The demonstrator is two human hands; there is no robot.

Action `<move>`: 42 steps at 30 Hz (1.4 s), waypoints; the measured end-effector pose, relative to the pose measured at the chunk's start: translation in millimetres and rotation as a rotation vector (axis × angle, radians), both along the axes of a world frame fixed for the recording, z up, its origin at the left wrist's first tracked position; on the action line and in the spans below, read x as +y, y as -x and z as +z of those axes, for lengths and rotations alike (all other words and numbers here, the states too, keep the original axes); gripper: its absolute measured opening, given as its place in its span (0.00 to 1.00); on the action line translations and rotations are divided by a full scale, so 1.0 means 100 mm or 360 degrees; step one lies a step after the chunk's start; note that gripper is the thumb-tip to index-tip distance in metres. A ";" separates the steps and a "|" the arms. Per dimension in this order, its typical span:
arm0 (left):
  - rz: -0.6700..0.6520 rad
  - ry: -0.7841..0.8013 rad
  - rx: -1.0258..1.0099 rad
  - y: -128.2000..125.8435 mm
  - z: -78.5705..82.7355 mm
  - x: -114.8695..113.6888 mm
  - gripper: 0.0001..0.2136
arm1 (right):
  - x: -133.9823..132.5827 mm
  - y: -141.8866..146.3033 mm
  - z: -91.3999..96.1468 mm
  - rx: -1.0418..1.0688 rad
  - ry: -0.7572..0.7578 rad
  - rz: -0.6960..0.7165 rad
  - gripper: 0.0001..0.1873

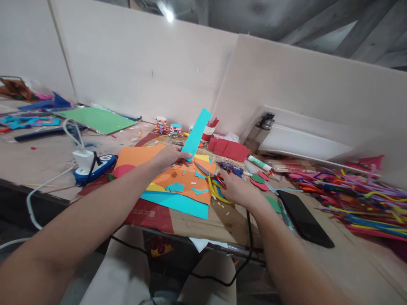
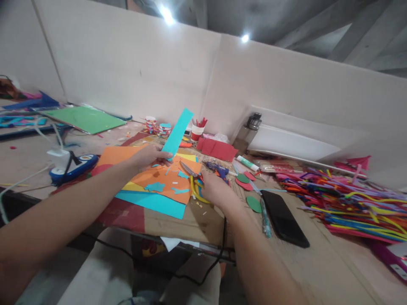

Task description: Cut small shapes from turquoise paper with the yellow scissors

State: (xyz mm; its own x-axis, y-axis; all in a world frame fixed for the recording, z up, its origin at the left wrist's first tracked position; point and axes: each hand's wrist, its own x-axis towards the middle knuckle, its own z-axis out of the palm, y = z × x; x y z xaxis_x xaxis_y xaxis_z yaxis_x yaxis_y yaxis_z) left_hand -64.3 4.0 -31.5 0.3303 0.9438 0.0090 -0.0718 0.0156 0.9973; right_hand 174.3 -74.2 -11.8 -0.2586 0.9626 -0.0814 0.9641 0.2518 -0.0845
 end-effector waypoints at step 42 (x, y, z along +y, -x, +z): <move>-0.0192 -0.0171 -0.0272 0.04 0.14 -0.09 0.10 | -0.05 0.10 0.12 0.1027 -0.0004 0.0344 0.23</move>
State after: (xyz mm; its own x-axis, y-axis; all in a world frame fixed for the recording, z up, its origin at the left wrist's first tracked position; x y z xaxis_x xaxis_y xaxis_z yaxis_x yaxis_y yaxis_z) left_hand -68.0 -4.8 -18.0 0.4257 0.8882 0.1730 -0.2436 -0.0716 0.9672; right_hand 164.8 -78.9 0.4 -0.4410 0.8839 0.1558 0.6488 0.4339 -0.6251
